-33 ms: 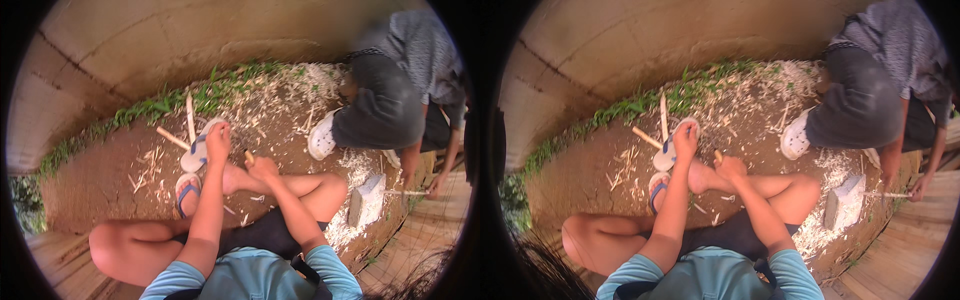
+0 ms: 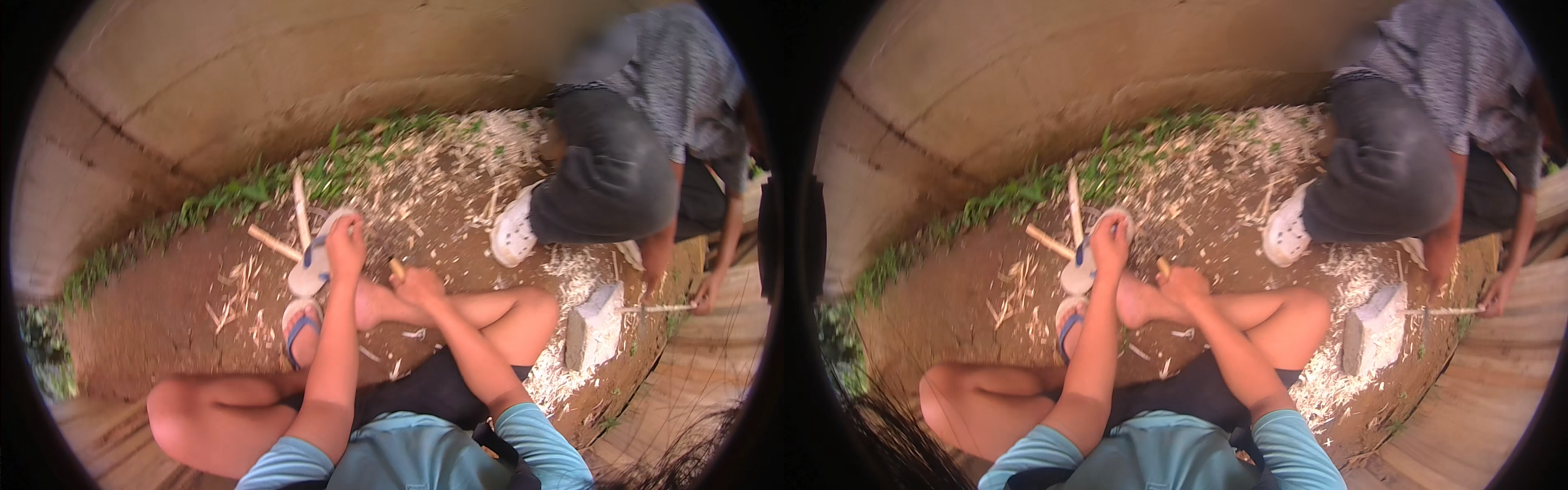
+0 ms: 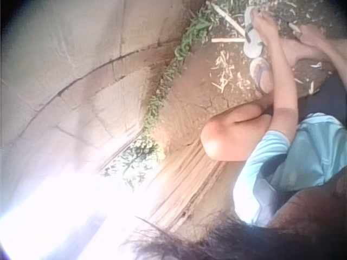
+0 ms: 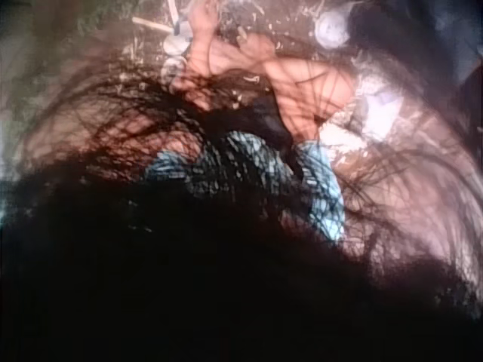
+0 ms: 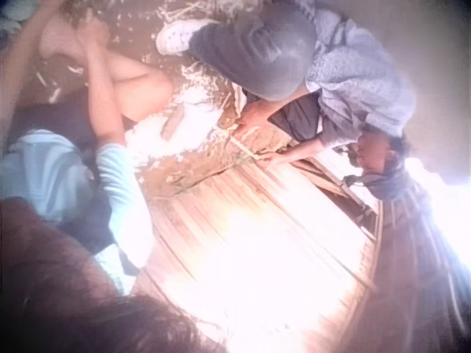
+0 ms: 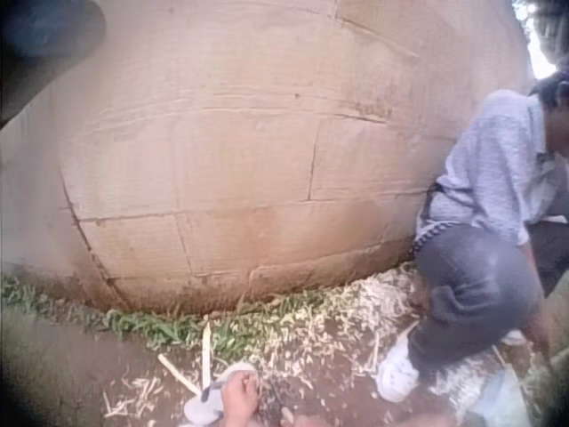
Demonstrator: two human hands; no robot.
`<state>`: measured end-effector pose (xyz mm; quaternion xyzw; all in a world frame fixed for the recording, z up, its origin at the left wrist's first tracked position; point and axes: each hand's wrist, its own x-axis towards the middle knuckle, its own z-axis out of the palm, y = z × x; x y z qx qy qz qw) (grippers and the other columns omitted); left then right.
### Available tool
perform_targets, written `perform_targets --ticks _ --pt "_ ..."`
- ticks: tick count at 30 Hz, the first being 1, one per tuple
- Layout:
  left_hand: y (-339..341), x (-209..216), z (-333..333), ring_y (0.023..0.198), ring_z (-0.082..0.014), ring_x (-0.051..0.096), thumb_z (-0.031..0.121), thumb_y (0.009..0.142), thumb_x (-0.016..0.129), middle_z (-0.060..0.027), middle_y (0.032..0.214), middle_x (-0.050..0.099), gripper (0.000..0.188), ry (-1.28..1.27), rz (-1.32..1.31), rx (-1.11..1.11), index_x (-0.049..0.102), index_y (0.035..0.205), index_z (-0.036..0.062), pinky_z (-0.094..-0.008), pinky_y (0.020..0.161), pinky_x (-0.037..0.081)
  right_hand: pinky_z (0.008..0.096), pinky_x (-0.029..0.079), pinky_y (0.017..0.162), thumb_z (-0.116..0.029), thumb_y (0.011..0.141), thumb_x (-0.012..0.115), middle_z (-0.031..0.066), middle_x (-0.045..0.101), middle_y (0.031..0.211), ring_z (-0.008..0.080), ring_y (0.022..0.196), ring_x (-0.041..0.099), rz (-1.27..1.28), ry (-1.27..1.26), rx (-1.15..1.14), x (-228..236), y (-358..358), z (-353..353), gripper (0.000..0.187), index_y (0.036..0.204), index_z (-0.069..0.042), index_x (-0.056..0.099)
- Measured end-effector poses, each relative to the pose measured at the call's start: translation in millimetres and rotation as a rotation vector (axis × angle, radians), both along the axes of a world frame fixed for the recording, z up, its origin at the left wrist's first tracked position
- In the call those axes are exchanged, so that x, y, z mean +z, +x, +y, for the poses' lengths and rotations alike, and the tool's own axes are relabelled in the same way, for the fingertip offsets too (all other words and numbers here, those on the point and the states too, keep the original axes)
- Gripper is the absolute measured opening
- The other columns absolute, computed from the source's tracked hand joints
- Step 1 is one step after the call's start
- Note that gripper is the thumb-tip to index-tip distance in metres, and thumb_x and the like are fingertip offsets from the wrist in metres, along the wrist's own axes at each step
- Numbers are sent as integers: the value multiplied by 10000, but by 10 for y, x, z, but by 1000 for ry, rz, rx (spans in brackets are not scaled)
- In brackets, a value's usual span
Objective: The person sits on the ground and uses a knife to shave thin strips from a small piece of wood. Another person nearby is also carving wood. The camera wearer repeatedly shaves the wood, creating a pile of shavings.
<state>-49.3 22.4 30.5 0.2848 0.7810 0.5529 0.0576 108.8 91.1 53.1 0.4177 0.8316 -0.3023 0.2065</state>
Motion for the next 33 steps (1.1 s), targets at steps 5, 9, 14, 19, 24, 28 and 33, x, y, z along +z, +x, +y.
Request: perform_targets --ticks 5,9,14,19,24,28,33 --pt "-8 -262 50 832 -292 654 26 824 622 -167 896 677 134 10 -199 8 661 942 -24 -358 749 509 472 528 791 -459 869 534 214 688 968 375 913 670 54 -55 22 -79 79 -6 476 982 -29 705" --pt "-39 63 67 753 -246 655 41 817 654 -142 852 677 115 -176 -248 51 677 913 -20 -320 642 514 486 522 802 -421 896 523 223 681 995 386 932 662 113 -50 38 -3 102 0 468 1047 -2 667" --pt "-196 142 132 515 -134 586 36 843 631 -83 718 657 113 3 101 65 665 923 -36 -279 479 449 491 516 797 -389 909 530 227 676 997 384 940 660 171 -51 68 -125 113 -40 453 1149 -12 603" --pt "-305 170 -40 755 -306 651 44 796 662 -165 860 673 130 -158 63 166 680 914 -8 -379 679 504 477 517 801 -365 922 524 213 678 1012 364 950 664 146 -51 102 -157 125 -79 424 1162 -20 586" --pt "-263 264 -117 772 -324 652 37 784 660 -173 869 674 150 -143 128 197 681 925 -9 -403 707 506 477 517 808 -364 928 507 206 675 1038 354 965 663 111 -19 137 -265 114 -77 432 1193 -28 568" --pt "-351 206 -100 774 -319 655 37 780 663 -176 875 678 152 -107 161 238 686 922 -11 -400 700 506 485 511 824 -370 924 503 204 670 1059 359 982 657 169 -52 51 -155 83 -86 444 1212 -37 558" --pt "-218 216 -47 661 -225 660 22 818 633 -136 772 683 132 -113 299 240 667 932 -35 -353 622 505 486 506 835 -384 909 508 199 670 1065 367 983 655 156 -99 7 -136 103 -70 458 1211 -44 558"
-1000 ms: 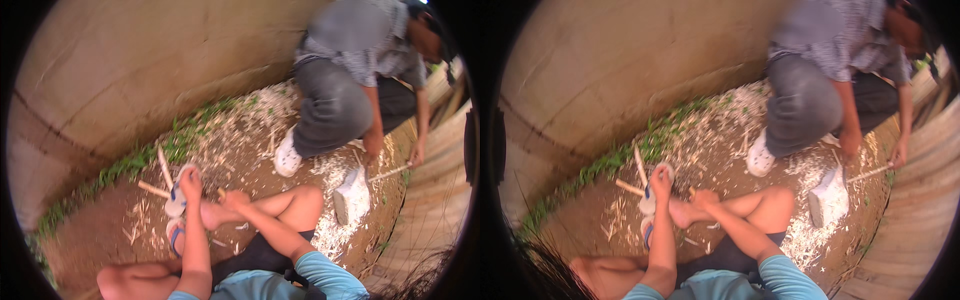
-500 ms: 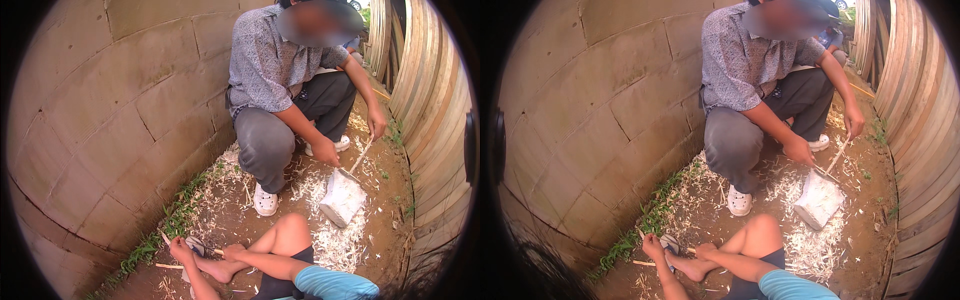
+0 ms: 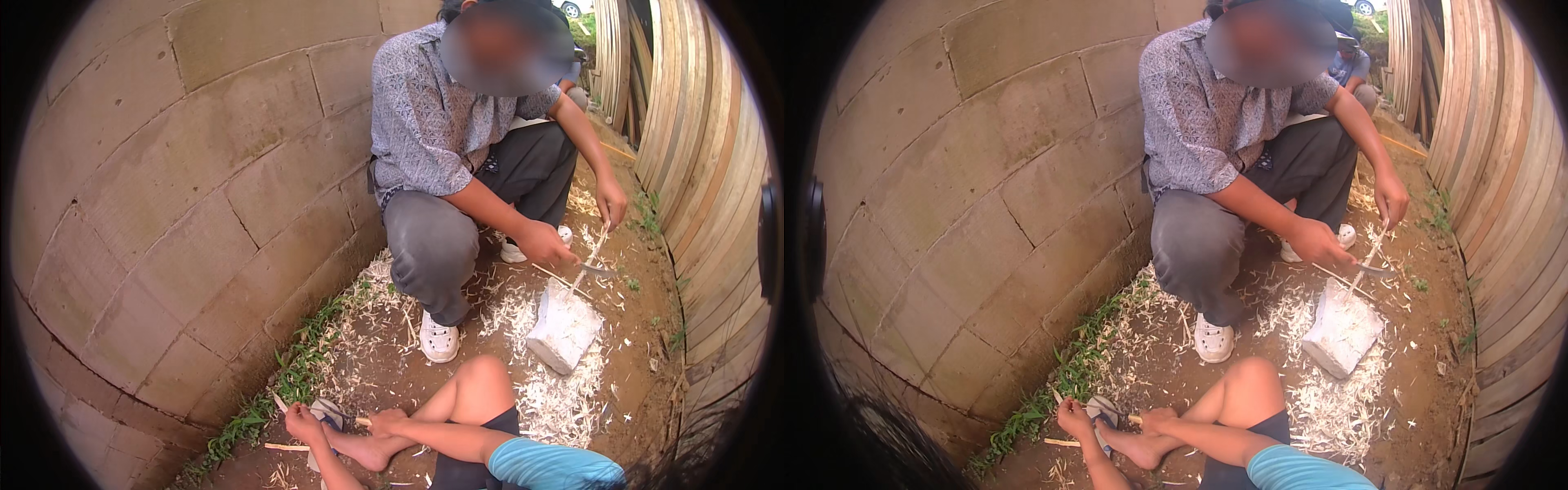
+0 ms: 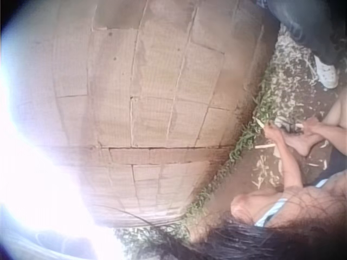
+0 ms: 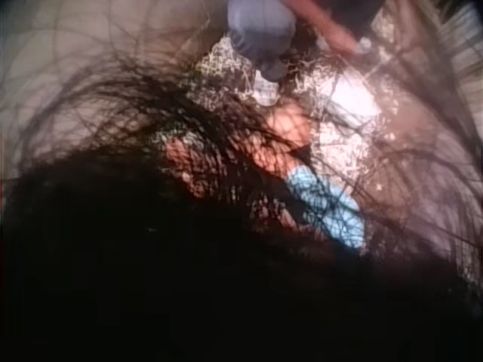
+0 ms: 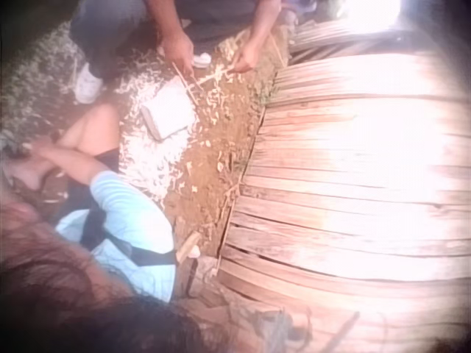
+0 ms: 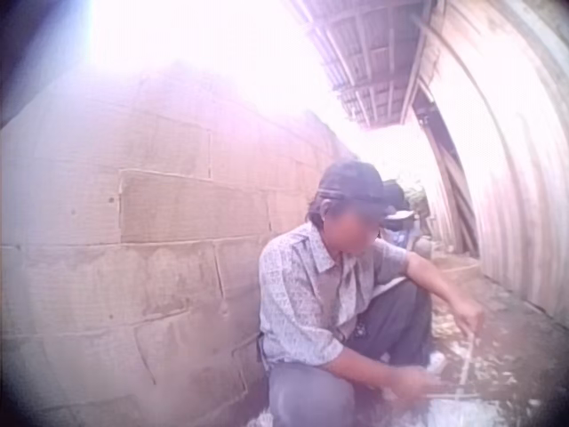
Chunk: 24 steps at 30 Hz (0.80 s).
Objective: The person sits on the ground and uses a knife to shave thin strips from a small piece of wood. Another person nearby is also carving wood. The camera wearer repeatedly shaves the wood, creating a pile of shavings.
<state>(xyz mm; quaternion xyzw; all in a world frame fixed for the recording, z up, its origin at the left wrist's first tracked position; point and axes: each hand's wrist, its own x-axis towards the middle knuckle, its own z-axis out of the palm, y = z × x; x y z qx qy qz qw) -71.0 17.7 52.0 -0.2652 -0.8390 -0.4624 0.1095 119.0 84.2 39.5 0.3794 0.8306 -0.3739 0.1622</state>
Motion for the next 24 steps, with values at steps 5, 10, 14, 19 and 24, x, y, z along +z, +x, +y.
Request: perform_targets --ticks 5,10,14,19,24 --pt "-34 -97 7 664 -261 650 58 804 666 -152 790 682 138 18 -236 -46 684 918 -18 -369 635 499 494 499 843 -394 911 501 203 666 1074 370 992 649 21 -21 -120 105 -15 51 454 1198 -49 571" --pt "152 -28 126 692 -287 651 95 807 688 -164 796 688 132 1 -296 -113 694 888 -10 -378 661 502 509 486 857 -425 912 500 216 666 1056 377 1010 637 111 15 -326 130 35 291 471 1191 -55 579" --pt "242 -1 143 562 -241 631 121 816 693 -135 685 672 136 -100 -411 -209 688 834 -14 -365 580 495 495 485 869 -433 915 498 226 656 1082 394 1017 628 164 -17 -442 373 64 285 481 1189 -45 576" --pt "252 -166 151 487 -203 611 109 816 694 -109 654 660 114 -76 -379 -244 675 802 -2 -339 501 478 489 512 843 -391 918 503 202 669 1081 373 1009 645 118 45 -355 368 94 204 434 1146 -46 634" --pt "239 -192 163 496 -212 619 100 811 696 -127 675 668 104 -46 -386 -233 680 826 -1 -348 506 484 495 508 836 -361 900 521 214 658 1071 377 996 640 92 63 -255 257 78 189 430 1182 -42 579"
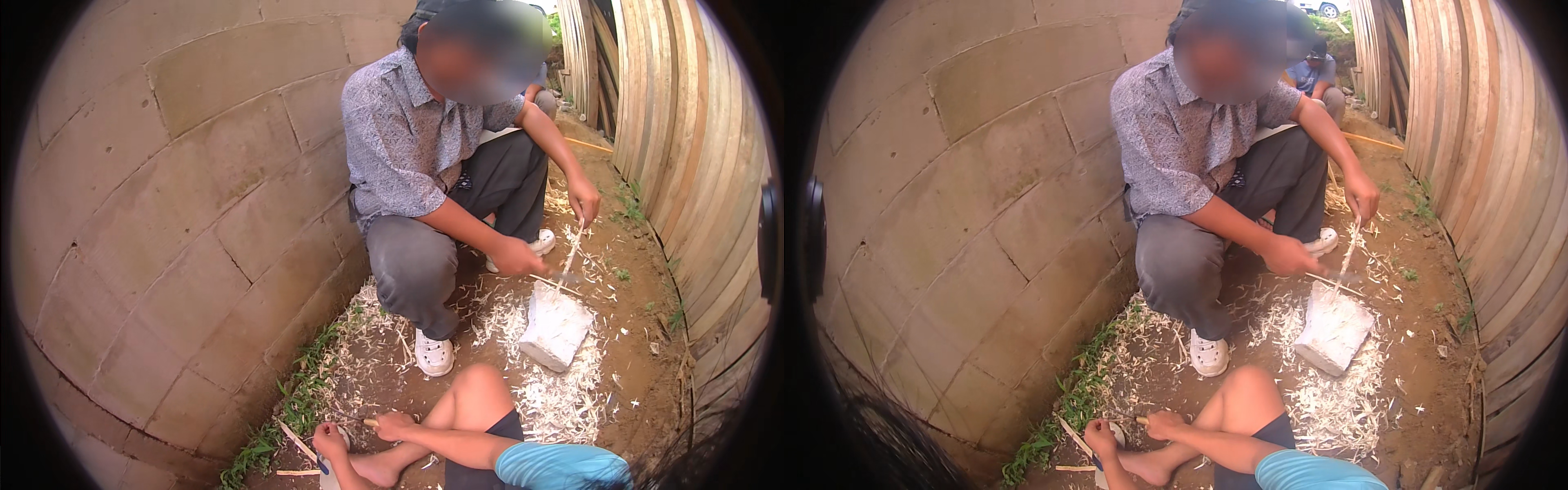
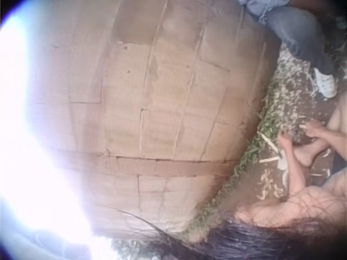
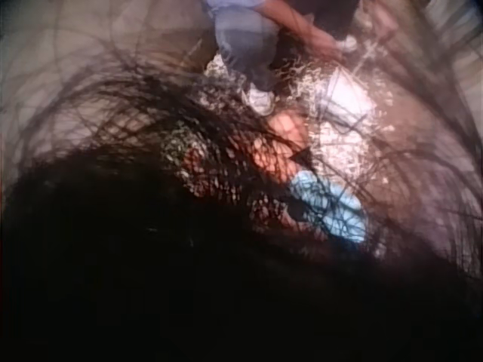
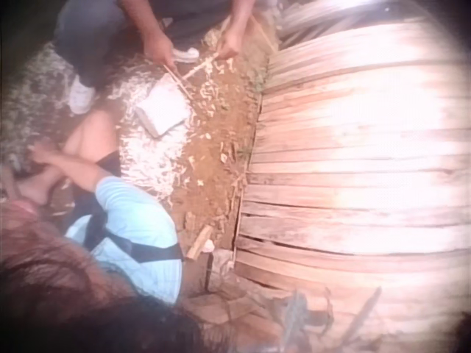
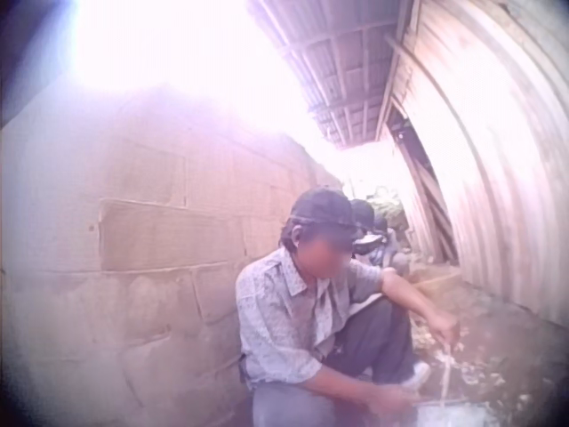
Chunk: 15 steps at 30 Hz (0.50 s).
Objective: The person sits on the ground and uses a knife to shave thin strips from a small piece of wood. Another person nearby is also carving wood. The camera wearer repeatedly shaves the wood, creating a pile of shavings.
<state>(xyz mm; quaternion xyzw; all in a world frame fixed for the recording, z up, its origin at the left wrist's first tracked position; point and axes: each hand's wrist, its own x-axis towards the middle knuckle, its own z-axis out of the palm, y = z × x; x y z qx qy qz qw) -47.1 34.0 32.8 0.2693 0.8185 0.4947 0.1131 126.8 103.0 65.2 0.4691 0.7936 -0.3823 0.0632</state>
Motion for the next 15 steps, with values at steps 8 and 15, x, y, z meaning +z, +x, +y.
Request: perform_targets --ticks 8,15 --pt "-45 -79 -50 500 -217 631 114 814 675 -129 653 671 126 -63 -10 2 694 820 -10 -344 549 500 519 513 750 -359 904 538 234 660 974 408 902 646 138 89 3 204 47 -40 420 1190 -51 553" --pt "-45 59 -102 662 -315 671 178 809 693 -174 723 689 191 -192 160 19 720 846 -7 -404 636 513 501 512 686 -360 954 493 234 656 874 416 831 643 535 299 -206 390 -54 -64 364 1190 -83 478"
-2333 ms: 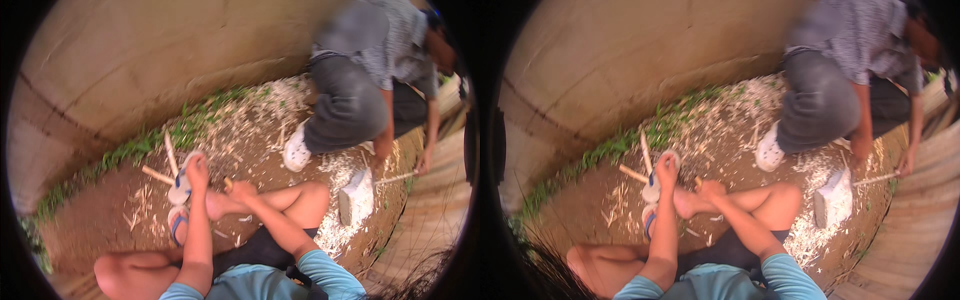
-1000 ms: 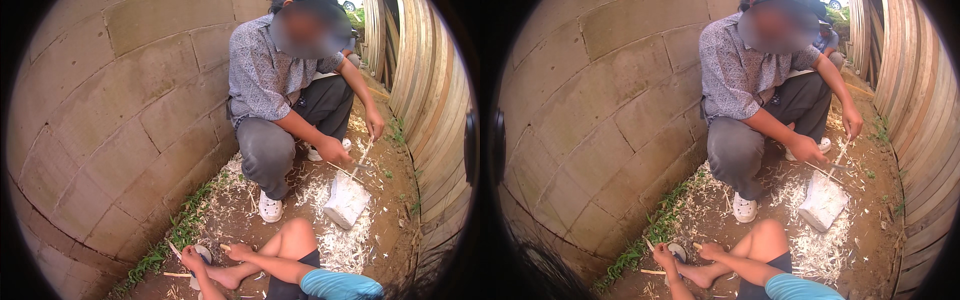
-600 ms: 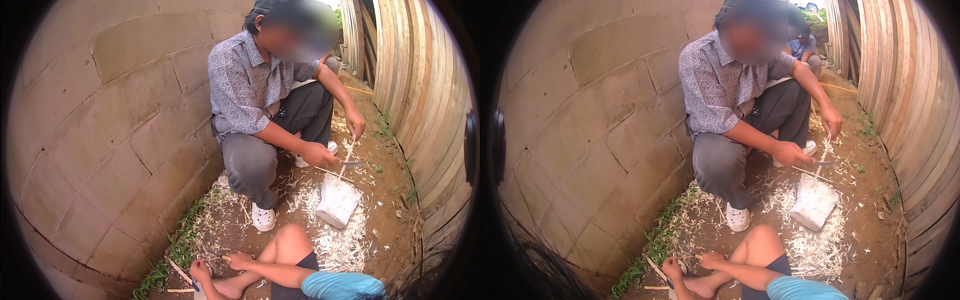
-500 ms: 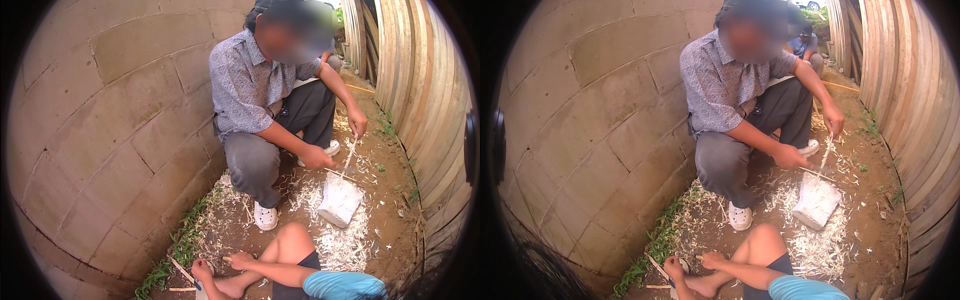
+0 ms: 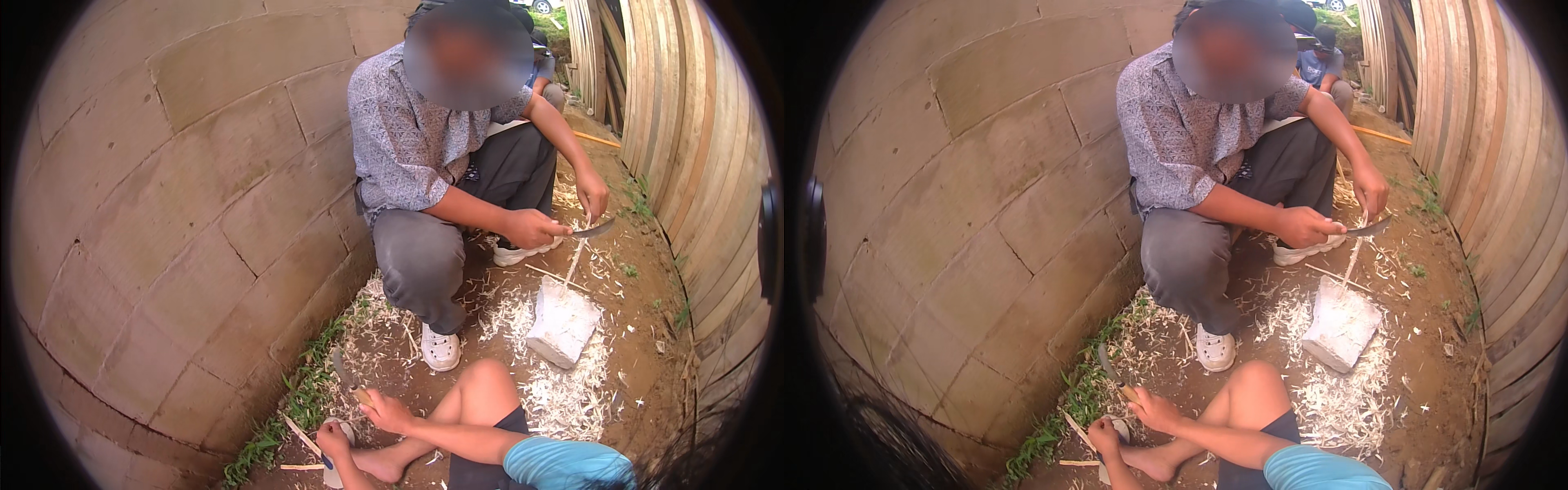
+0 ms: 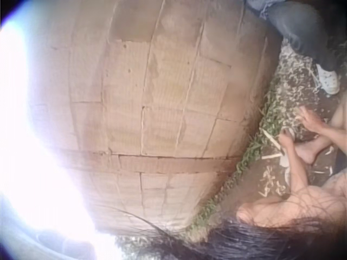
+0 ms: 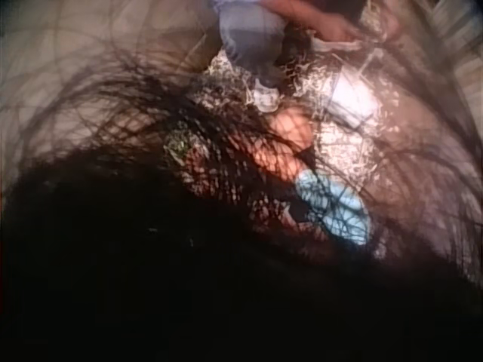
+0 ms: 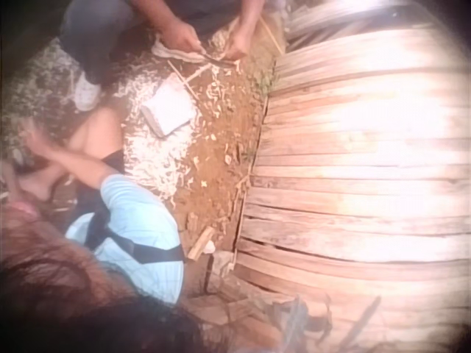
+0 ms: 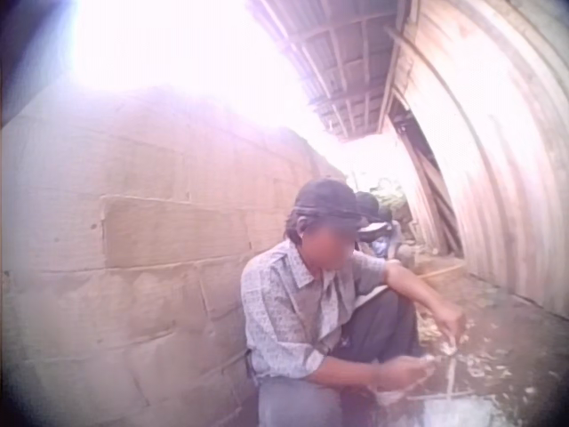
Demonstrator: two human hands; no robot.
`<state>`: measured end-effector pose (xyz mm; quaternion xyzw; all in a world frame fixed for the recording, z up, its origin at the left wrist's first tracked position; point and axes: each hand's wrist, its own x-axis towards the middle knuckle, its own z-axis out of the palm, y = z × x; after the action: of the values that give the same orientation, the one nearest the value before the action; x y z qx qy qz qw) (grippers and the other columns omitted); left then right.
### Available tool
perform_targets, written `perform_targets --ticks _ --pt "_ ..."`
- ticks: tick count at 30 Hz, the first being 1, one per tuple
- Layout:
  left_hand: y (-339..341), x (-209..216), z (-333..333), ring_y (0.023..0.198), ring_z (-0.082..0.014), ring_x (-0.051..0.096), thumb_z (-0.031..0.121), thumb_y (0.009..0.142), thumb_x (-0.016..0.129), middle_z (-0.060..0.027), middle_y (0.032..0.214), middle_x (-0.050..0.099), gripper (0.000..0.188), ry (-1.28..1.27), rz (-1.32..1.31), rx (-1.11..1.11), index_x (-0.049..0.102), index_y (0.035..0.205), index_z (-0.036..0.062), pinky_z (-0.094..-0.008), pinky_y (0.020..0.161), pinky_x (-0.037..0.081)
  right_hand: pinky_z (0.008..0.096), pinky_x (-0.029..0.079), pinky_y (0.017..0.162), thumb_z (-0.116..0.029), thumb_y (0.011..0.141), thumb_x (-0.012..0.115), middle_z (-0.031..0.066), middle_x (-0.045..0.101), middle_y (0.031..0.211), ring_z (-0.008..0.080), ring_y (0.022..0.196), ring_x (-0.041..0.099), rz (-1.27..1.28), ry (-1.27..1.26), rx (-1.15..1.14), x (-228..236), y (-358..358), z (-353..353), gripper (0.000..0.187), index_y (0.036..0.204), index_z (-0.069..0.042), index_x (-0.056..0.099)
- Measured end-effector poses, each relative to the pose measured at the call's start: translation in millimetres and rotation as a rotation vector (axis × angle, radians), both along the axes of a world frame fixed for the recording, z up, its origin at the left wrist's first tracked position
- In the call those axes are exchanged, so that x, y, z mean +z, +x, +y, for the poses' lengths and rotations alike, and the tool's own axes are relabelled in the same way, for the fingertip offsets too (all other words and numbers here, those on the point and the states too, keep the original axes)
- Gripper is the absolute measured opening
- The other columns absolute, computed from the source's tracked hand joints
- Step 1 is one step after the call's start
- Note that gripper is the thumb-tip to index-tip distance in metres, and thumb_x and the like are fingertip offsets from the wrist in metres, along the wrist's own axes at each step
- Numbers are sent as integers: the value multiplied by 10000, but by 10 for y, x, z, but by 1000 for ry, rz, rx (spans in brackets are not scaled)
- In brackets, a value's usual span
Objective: The person sits on the ground and uses a knife to shave thin strips from a small piece of wood. Another person nearby is also carving wood. The camera wearer repeatedly shaves the wood, creating a pile of shavings.
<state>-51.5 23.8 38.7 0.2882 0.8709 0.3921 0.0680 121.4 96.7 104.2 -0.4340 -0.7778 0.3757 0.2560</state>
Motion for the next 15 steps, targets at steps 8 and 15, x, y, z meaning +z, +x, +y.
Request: perform_targets --ticks 8,15 --pt "-71 -211 49 691 -350 662 232 807 709 -179 712 679 230 -43 -29 32 723 793 3 -426 657 507 469 523 821 -281 932 508 174 679 1059 346 995 655 -641 -123 372 -511 98 77 335 1181 -82 612" --pt "141 -120 128 477 -166 621 129 860 671 -115 615 639 204 222 -354 -32 642 763 -48 -298 454 495 469 508 845 -364 934 502 210 666 1066 365 1001 642 -653 -199 480 -425 208 84 426 1128 2 599"
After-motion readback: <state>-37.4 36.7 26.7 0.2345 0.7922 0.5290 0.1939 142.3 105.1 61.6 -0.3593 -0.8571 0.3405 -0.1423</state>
